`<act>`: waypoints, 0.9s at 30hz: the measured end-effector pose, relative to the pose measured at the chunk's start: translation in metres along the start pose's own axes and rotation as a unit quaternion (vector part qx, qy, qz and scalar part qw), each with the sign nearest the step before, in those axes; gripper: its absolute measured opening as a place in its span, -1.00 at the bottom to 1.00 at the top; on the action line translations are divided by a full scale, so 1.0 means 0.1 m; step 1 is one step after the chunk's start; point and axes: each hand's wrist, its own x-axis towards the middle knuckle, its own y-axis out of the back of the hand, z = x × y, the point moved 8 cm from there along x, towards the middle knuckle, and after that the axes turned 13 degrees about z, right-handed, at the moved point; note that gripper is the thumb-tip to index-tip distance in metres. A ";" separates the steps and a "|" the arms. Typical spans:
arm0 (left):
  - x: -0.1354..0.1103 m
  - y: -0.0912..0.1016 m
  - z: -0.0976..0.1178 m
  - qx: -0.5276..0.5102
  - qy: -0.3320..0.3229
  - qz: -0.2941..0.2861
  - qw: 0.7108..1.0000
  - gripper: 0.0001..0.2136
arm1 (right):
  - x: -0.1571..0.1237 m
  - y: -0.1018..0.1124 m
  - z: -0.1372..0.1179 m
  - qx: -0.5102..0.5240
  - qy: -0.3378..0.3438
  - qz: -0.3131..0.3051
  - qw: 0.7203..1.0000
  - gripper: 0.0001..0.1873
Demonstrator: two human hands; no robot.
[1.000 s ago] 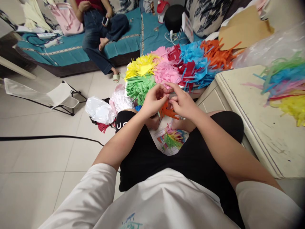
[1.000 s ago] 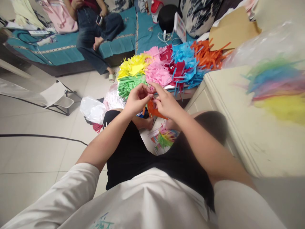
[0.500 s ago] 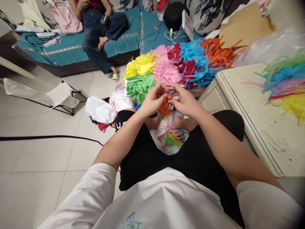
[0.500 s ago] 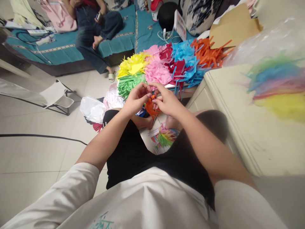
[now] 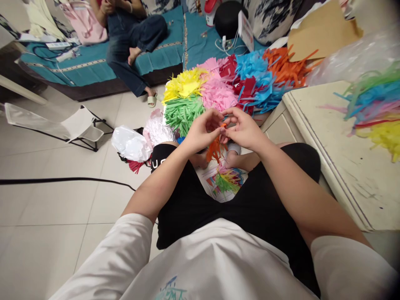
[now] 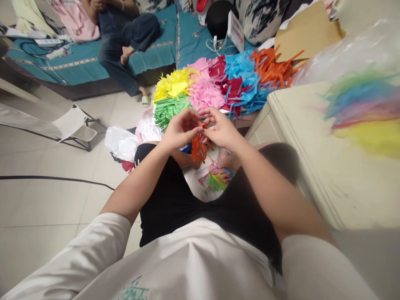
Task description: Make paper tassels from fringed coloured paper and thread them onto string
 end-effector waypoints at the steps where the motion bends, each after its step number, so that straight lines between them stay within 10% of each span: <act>1: -0.01 -0.01 0.01 0.011 -0.008 0.002 1.000 -0.44 | 0.00 0.00 0.00 0.001 0.002 0.005 1.000 -0.29; 10: -0.02 0.03 0.05 0.090 -0.055 0.036 0.994 -0.83 | -0.06 -0.06 -0.06 0.010 0.038 0.012 0.999 -0.41; 19: 0.04 0.15 -0.01 0.063 -0.050 0.081 0.994 -0.78 | -0.04 0.01 -0.19 0.013 0.020 0.029 0.999 -0.68; 27: 0.02 0.14 0.05 0.054 -0.038 0.095 0.993 -0.82 | -0.09 -0.09 -0.19 0.069 -0.035 -0.006 0.997 -0.39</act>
